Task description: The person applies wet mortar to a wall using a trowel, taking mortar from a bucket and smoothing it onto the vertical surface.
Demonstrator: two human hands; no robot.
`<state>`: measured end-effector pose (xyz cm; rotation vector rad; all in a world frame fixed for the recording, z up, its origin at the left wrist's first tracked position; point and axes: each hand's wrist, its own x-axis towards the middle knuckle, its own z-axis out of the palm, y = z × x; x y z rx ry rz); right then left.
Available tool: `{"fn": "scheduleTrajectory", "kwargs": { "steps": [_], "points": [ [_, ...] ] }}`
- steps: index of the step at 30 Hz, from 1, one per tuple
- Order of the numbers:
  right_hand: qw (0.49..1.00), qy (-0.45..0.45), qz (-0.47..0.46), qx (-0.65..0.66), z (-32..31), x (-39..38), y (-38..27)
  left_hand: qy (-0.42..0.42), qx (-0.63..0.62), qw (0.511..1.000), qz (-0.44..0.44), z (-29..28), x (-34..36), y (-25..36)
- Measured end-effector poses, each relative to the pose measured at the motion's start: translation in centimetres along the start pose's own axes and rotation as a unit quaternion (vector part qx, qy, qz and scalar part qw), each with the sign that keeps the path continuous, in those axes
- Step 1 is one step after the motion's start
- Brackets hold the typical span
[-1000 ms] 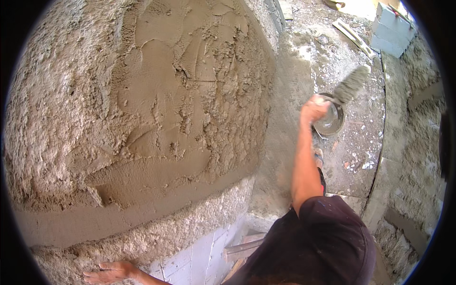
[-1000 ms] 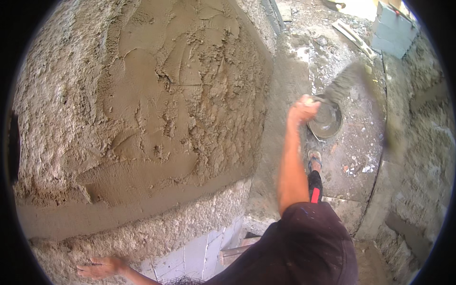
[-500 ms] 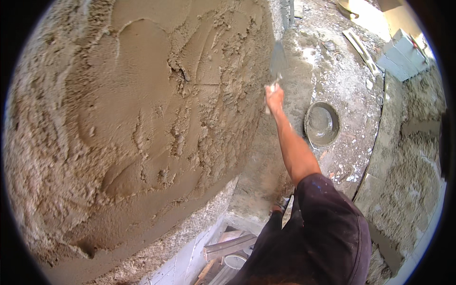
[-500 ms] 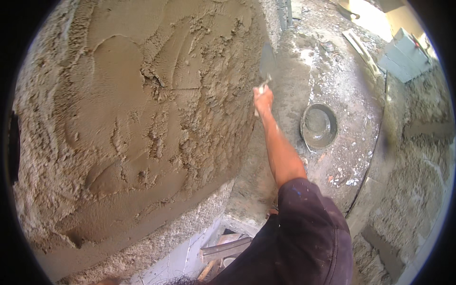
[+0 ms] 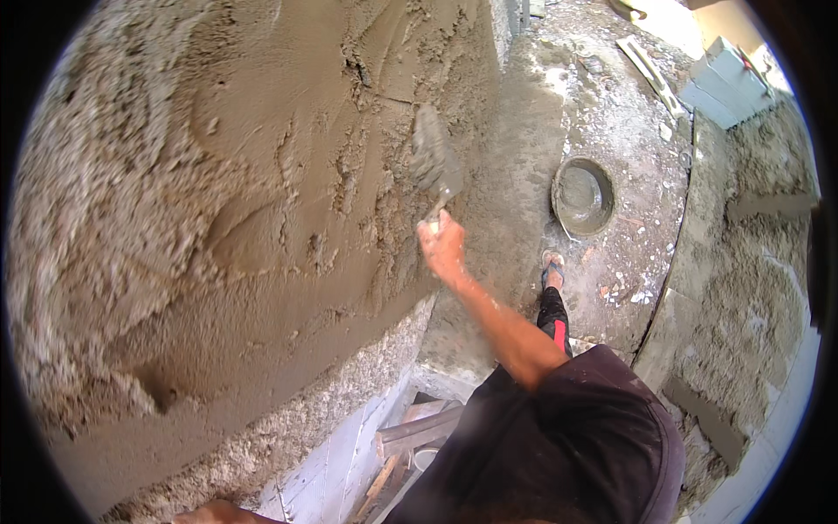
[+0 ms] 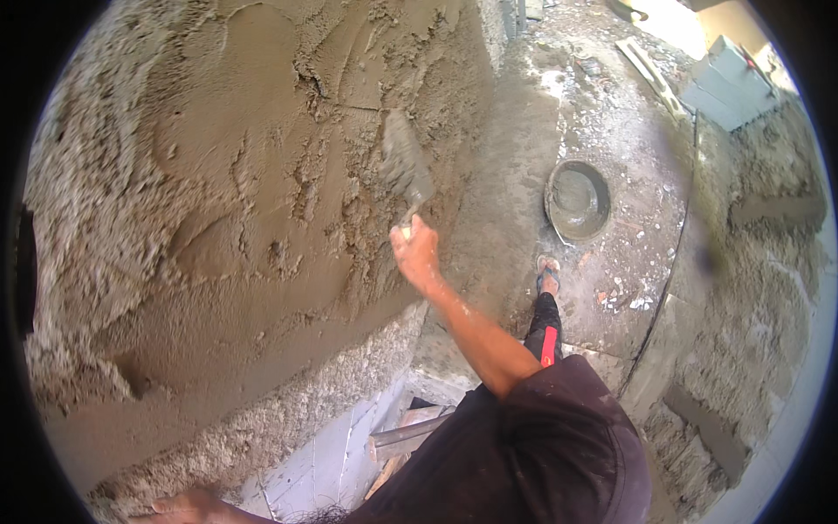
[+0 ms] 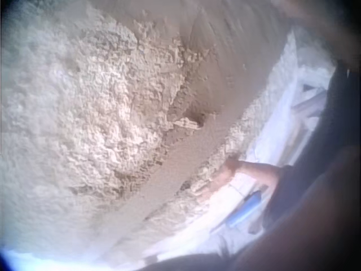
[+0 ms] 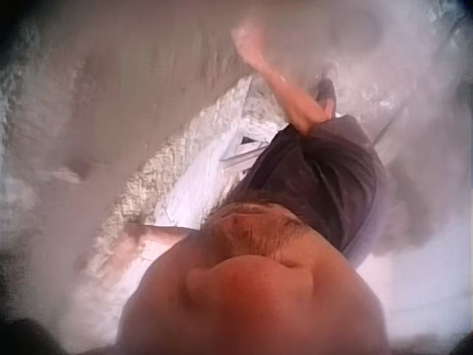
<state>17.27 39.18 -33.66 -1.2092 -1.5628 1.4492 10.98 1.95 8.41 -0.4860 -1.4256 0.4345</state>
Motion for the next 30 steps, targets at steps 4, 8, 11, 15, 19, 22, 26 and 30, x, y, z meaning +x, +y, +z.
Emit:
{"fn": "scheduleTrajectory", "kwargs": {
  "steps": [4, 8, 11, 15, 19, 22, 26, 30],
  "points": [
    [0.932, -0.202, 0.204, 0.220, -3.5, -7.8, -8.0, -0.001, 0.037, 0.999, -0.013, -0.3, -0.2, -1.0],
    [0.717, -0.319, 0.379, 0.491, -9.7, -13.6, -11.8, -0.049, -0.060, 0.994, -0.079, -1.9, 1.1, 1.4],
    [0.645, -0.322, 0.392, 0.571, -15.8, -14.3, -11.8, -0.038, -0.083, 0.990, -0.105, -2.6, 1.9, 1.8],
    [0.853, -0.057, 0.218, 0.471, -21.2, -11.4, -13.3, -0.044, -0.071, 0.988, -0.130, -2.9, 1.4, 0.7],
    [0.902, 0.301, -0.017, 0.308, -21.7, -3.1, -10.7, -0.047, -0.066, 0.984, -0.159, -2.6, 0.8, 1.0],
    [0.825, 0.557, -0.096, -0.005, -20.5, 4.2, -7.3, -0.034, -0.058, 0.986, -0.153, -2.5, 2.0, 1.3],
    [0.971, 0.192, 0.021, -0.143, -7.6, 4.2, -9.3, -0.040, -0.049, 0.989, -0.137, -2.0, 1.3, 1.8],
    [0.998, -0.037, -0.051, 0.022, -6.7, -8.6, -8.2, -0.040, -0.040, 0.991, -0.123, -2.9, 1.7, 1.0]
  ]
}}
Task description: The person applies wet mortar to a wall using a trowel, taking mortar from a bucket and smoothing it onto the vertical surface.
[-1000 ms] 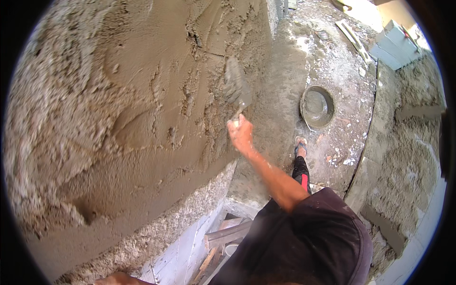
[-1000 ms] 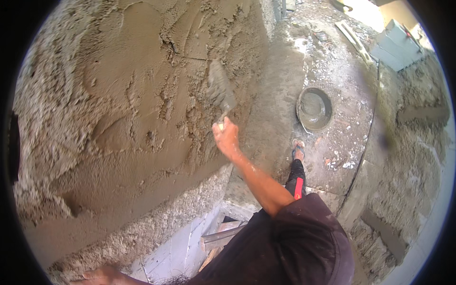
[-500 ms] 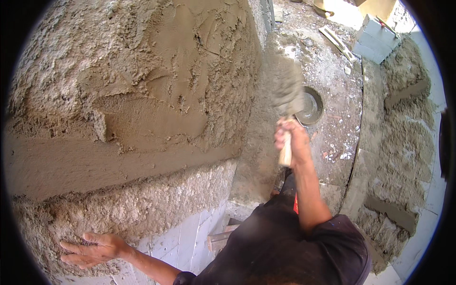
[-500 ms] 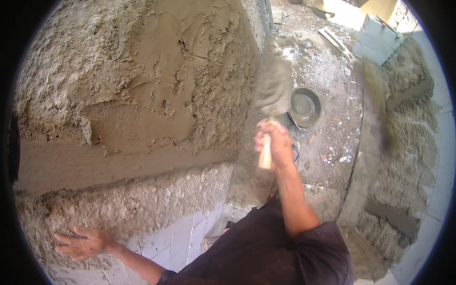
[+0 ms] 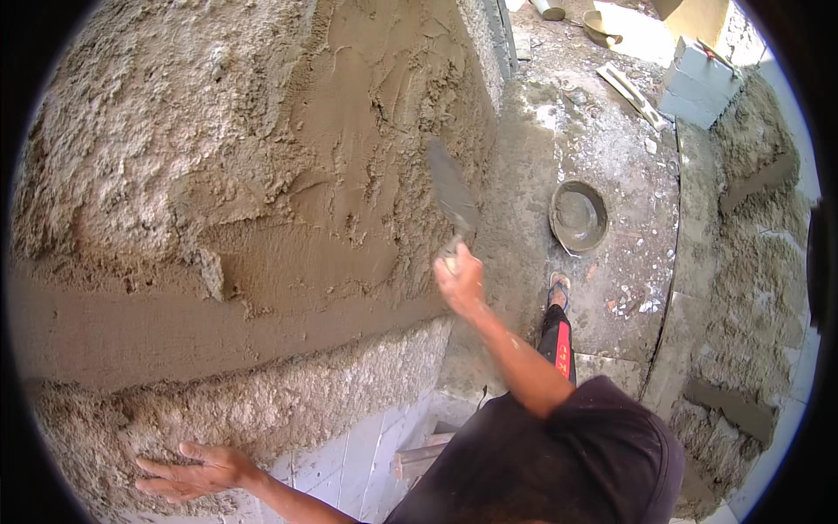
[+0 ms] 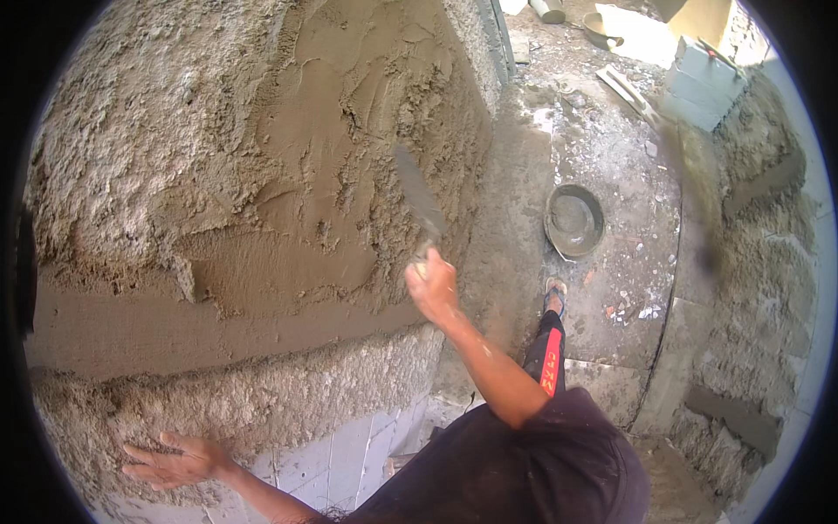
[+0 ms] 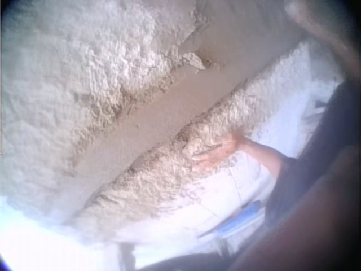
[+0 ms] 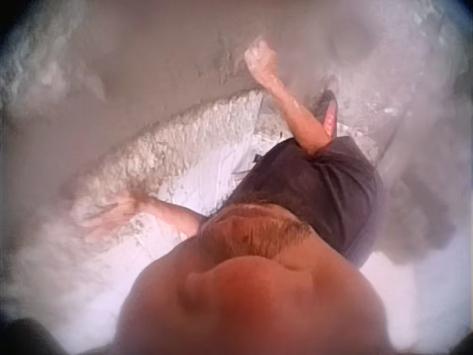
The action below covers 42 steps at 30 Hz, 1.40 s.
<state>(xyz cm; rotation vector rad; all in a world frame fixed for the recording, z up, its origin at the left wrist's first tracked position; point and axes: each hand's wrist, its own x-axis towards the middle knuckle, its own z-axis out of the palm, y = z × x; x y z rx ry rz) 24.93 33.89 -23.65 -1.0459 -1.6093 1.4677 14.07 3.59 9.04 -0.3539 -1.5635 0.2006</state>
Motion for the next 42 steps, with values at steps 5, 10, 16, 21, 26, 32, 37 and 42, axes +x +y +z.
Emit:
{"fn": "scheduleTrajectory", "kwargs": {
  "steps": [5, 10, 16, 21, 26, 32, 37, 42],
  "points": [
    [0.993, 0.028, 0.100, -0.052, -7.2, 5.5, 7.1, 0.005, 0.009, 1.000, 0.011, 0.4, -0.1, 1.3],
    [0.982, -0.034, -0.091, -0.160, -5.0, 14.5, 6.7, 0.015, 0.000, 0.999, 0.045, 1.2, -0.1, 6.2],
    [0.964, -0.053, -0.171, -0.196, -1.8, 27.9, 12.2, -0.010, -0.027, 0.997, 0.077, 4.3, -2.2, 14.4],
    [0.970, -0.076, -0.110, -0.203, -4.2, 37.0, 14.3, -0.037, -0.041, 0.995, 0.088, 6.6, -3.5, 18.3],
    [0.982, -0.077, -0.100, -0.141, -5.1, 43.2, 16.4, -0.042, -0.051, 0.994, 0.086, 7.4, -3.8, 18.9],
    [0.985, -0.113, 0.102, 0.087, -4.4, 44.3, 17.8, -0.027, -0.062, 0.995, 0.078, 7.0, -3.9, 17.2],
    [0.786, -0.239, 0.343, 0.455, -5.0, 37.9, 9.4, 0.002, -0.064, 0.996, 0.060, 5.7, -3.0, 14.2],
    [0.833, -0.314, 0.260, 0.373, -5.5, 31.1, 0.8, 0.016, -0.069, 0.997, 0.041, 4.7, -2.5, 12.4]
  ]
}}
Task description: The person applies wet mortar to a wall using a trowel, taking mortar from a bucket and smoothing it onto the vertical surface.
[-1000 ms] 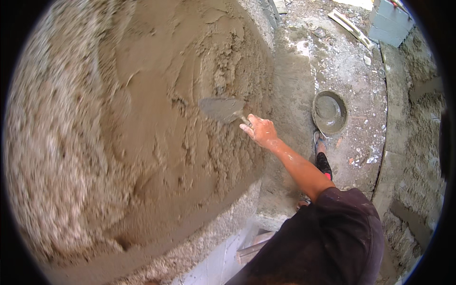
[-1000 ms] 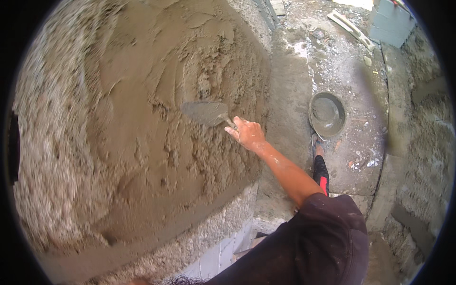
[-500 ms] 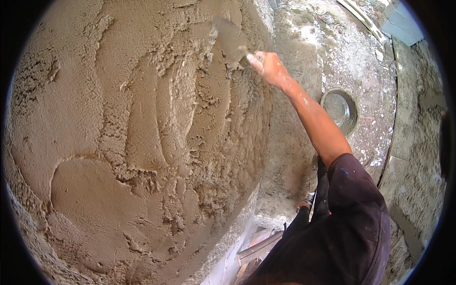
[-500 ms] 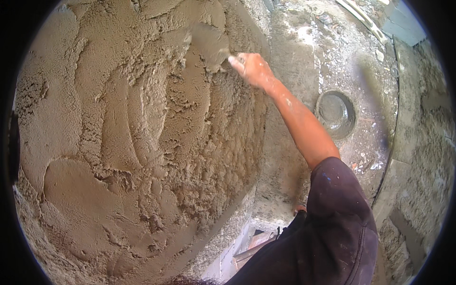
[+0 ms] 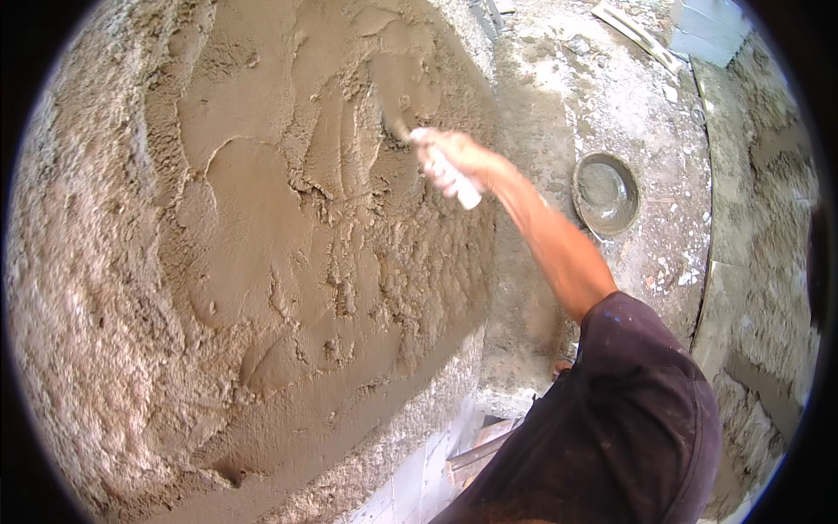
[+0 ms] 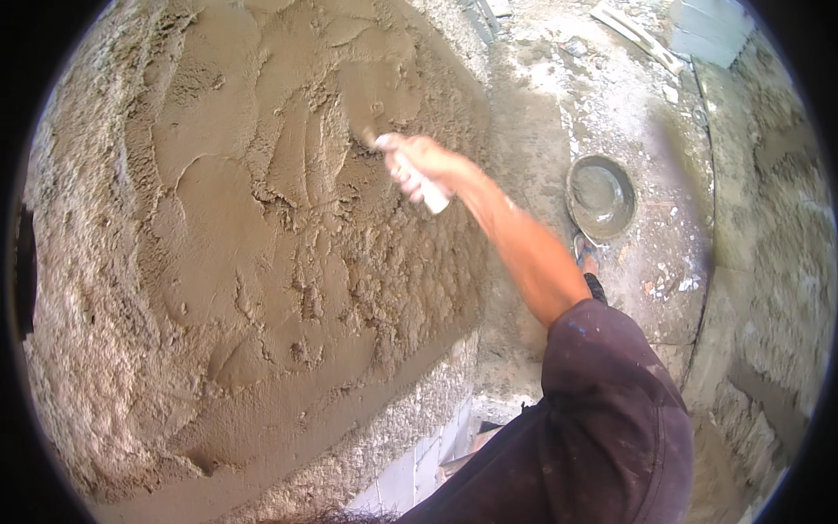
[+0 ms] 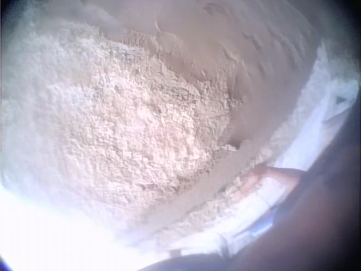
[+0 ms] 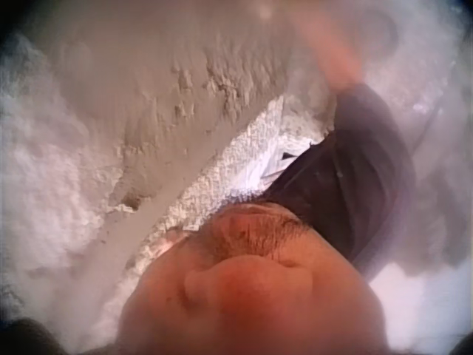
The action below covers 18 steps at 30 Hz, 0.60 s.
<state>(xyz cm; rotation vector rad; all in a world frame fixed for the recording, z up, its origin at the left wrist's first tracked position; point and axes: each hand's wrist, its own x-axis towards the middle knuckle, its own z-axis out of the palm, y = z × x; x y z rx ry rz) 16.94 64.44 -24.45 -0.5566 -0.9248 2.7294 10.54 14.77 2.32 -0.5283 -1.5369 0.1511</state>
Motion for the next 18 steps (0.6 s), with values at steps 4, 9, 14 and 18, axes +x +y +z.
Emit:
{"fn": "scheduleTrajectory", "kwargs": {
  "steps": [4, 9, 14, 18],
  "points": [
    [0.992, -0.056, -0.001, -0.110, 5.1, -5.4, 2.5, 0.003, -0.002, 1.000, -0.006, -0.7, -0.2, -0.8],
    [0.852, 0.070, -0.231, -0.465, 2.8, -4.8, 13.4, -0.005, -0.016, 1.000, 0.002, -0.5, 0.1, -0.3],
    [0.823, 0.286, -0.215, -0.442, -7.4, 4.5, 10.6, -0.018, -0.007, 0.999, 0.026, -0.2, 0.1, 0.7],
    [0.956, 0.241, -0.060, -0.156, -16.9, 9.1, 9.7, -0.038, 0.004, 0.998, 0.040, 0.3, 0.0, 1.6]
  ]
}}
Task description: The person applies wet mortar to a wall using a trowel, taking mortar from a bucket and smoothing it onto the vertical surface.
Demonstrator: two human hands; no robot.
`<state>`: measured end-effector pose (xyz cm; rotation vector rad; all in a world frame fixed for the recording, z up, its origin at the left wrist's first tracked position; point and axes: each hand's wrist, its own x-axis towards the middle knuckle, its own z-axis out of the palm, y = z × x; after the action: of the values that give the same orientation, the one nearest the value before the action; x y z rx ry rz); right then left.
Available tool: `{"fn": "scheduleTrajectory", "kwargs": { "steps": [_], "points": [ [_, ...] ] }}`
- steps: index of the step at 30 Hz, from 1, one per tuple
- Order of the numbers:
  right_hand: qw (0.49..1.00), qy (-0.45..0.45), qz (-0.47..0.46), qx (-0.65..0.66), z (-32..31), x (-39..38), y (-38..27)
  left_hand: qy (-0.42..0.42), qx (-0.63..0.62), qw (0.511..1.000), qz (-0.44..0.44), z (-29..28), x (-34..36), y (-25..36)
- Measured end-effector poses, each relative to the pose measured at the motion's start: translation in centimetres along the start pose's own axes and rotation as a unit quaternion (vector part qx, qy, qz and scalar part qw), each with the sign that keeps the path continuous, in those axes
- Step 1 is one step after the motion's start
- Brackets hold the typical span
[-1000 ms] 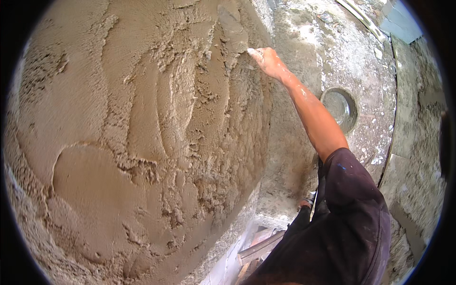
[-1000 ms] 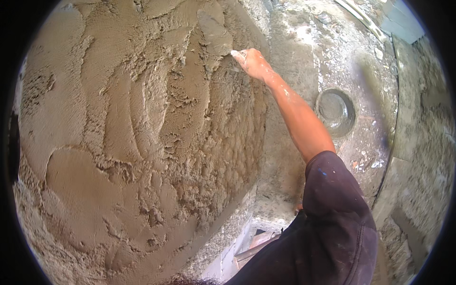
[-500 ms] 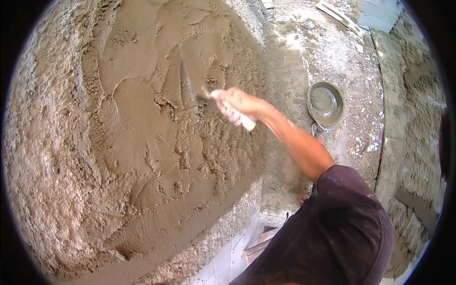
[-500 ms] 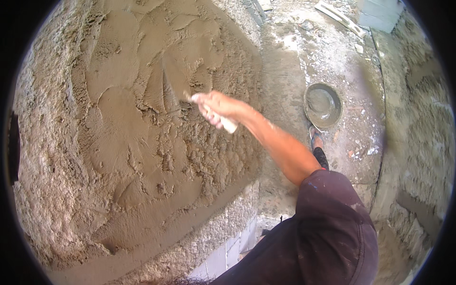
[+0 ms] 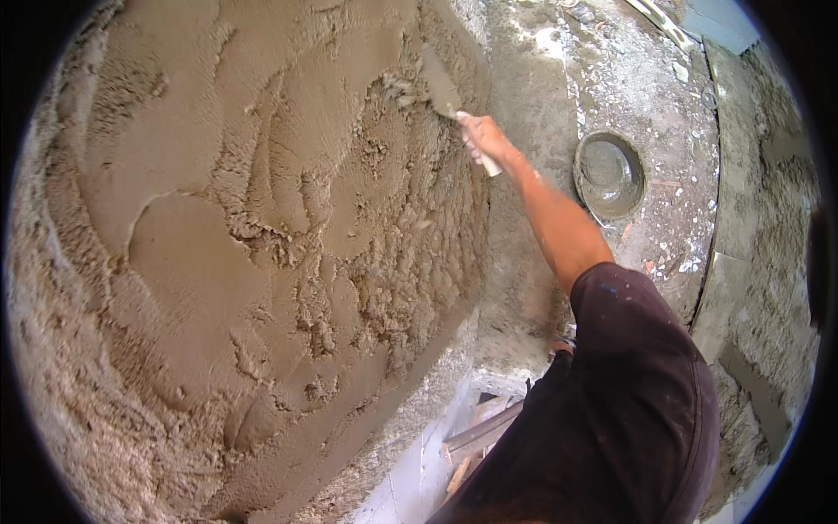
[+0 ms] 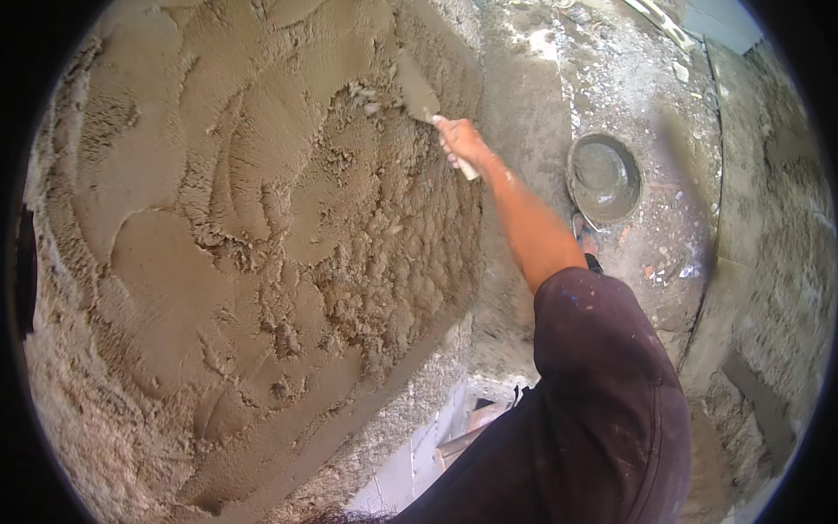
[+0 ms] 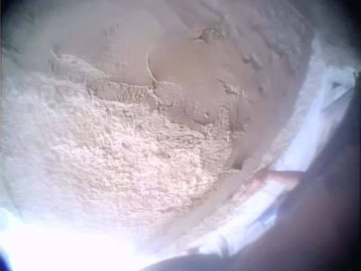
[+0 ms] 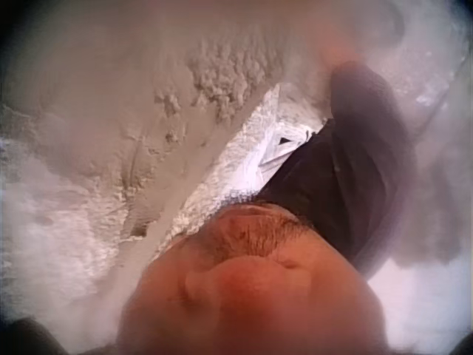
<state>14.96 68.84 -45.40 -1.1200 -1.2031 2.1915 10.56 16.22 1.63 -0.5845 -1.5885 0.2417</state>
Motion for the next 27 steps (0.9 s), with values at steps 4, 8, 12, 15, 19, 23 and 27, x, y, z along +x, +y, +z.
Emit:
{"fn": "scheduleTrajectory", "kwargs": {
  "steps": [4, 8, 12, 15, 19, 23, 27],
  "points": [
    [0.967, -0.087, 0.182, 0.156, 0.3, -3.5, 3.6, -0.028, 0.010, 1.000, 0.007, 0.5, -0.6, 0.3],
    [0.945, -0.189, 0.207, 0.166, 3.9, -12.7, 3.6, -0.035, 0.025, 0.999, -0.004, -0.1, -1.0, -0.9],
    [0.929, -0.253, 0.199, 0.181, 8.2, -18.9, 1.4, -0.020, 0.027, 0.999, -0.016, -1.2, -1.0, -3.4],
    [0.929, -0.243, 0.209, 0.186, 10.8, -23.8, 0.8, -0.004, 0.030, 0.999, -0.026, -2.3, -0.7, -5.4],
    [0.939, -0.266, 0.164, 0.141, 14.8, -31.2, 2.2, 0.011, 0.034, 0.998, -0.047, -3.5, -1.0, -7.5],
    [0.970, -0.201, 0.106, 0.085, 21.1, -39.7, 5.1, 0.015, 0.026, 0.998, -0.057, -4.3, -1.2, -8.3],
    [0.973, -0.093, -0.104, -0.185, 17.7, -41.8, 13.3, 0.021, 0.017, 0.998, -0.059, -4.4, -1.3, -7.6]
  ]
}}
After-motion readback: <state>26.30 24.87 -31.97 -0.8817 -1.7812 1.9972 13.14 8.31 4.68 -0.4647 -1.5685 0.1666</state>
